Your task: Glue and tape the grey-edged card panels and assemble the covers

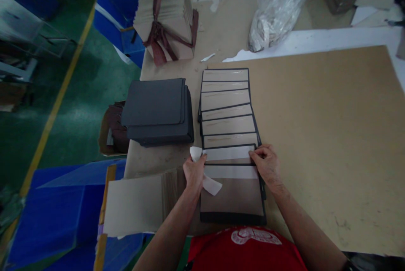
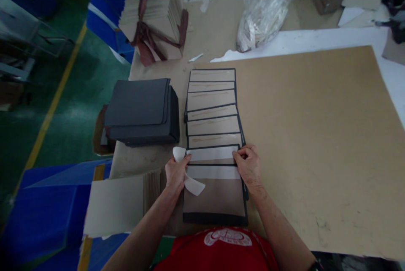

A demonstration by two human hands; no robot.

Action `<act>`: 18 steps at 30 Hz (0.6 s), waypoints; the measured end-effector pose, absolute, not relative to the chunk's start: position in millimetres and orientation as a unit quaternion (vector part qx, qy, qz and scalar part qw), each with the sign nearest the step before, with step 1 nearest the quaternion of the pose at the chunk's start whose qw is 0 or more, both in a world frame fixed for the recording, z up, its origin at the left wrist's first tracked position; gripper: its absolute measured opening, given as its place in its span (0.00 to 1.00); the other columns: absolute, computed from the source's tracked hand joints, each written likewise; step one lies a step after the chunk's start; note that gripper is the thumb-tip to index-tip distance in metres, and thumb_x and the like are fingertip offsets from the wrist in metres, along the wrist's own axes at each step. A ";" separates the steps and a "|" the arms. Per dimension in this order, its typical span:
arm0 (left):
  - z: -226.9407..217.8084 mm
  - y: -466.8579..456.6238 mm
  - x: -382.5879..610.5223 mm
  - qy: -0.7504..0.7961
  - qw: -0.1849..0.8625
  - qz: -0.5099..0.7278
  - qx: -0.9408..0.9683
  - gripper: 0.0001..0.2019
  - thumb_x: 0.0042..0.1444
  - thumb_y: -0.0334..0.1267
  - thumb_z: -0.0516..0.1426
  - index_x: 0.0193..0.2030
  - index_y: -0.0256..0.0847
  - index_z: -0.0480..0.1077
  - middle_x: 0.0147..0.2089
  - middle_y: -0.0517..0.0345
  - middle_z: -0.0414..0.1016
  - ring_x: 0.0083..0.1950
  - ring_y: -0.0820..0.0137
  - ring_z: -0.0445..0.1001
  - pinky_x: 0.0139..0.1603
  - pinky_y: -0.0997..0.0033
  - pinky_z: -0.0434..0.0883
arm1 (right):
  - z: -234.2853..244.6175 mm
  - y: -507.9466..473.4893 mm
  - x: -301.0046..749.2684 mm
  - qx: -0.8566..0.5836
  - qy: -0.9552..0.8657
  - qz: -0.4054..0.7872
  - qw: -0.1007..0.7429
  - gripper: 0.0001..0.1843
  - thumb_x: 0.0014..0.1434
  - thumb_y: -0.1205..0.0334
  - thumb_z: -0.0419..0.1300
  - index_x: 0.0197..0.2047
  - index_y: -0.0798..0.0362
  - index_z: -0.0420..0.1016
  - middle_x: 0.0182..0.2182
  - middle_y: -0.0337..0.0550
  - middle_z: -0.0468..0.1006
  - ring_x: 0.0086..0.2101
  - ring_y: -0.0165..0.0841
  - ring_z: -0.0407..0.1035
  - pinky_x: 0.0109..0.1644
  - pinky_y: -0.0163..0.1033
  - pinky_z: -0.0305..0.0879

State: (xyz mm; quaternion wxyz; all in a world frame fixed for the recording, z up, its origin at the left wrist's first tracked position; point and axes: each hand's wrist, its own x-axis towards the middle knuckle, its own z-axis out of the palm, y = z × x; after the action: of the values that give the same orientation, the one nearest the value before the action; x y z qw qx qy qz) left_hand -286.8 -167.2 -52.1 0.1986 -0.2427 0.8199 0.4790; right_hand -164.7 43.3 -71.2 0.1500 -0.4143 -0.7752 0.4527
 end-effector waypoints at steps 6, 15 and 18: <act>-53.9 -167.5 -290.1 0.810 0.202 0.494 -0.243 0.16 0.38 0.41 0.67 0.35 0.35 0.74 0.22 0.63 0.70 0.21 0.73 0.66 0.23 0.73 0.62 | -82.8 47.8 -164.7 -0.445 -0.759 0.454 0.138 0.13 0.46 0.53 0.66 0.25 0.52 0.70 0.31 0.39 0.68 0.28 0.31 0.63 0.35 0.39 0.63; -22.9 -175.6 -284.2 0.794 0.186 0.524 -0.246 0.13 0.42 0.42 0.65 0.31 0.37 0.71 0.19 0.66 0.66 0.19 0.75 0.63 0.21 0.76 0.58 | -67.9 53.9 -153.9 -0.493 -0.709 0.482 0.146 0.13 0.50 0.53 0.60 0.36 0.52 0.69 0.29 0.39 0.71 0.29 0.34 0.65 0.35 0.40 0.62; -0.5 -178.5 -269.6 0.735 0.272 0.579 -0.223 0.15 0.42 0.46 0.67 0.28 0.37 0.70 0.19 0.65 0.66 0.19 0.77 0.61 0.21 0.77 0.57 | -34.7 35.4 -159.7 -0.403 -0.723 0.553 0.094 0.14 0.54 0.50 0.60 0.38 0.51 0.71 0.28 0.38 0.70 0.28 0.32 0.64 0.33 0.38 0.61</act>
State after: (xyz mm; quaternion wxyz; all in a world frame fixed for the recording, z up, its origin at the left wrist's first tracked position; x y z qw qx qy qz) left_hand -269.6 -178.5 -0.5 0.2722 -0.2235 0.7351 0.5794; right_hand -159.7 35.4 -34.7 0.0944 -0.4026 -0.7230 0.5534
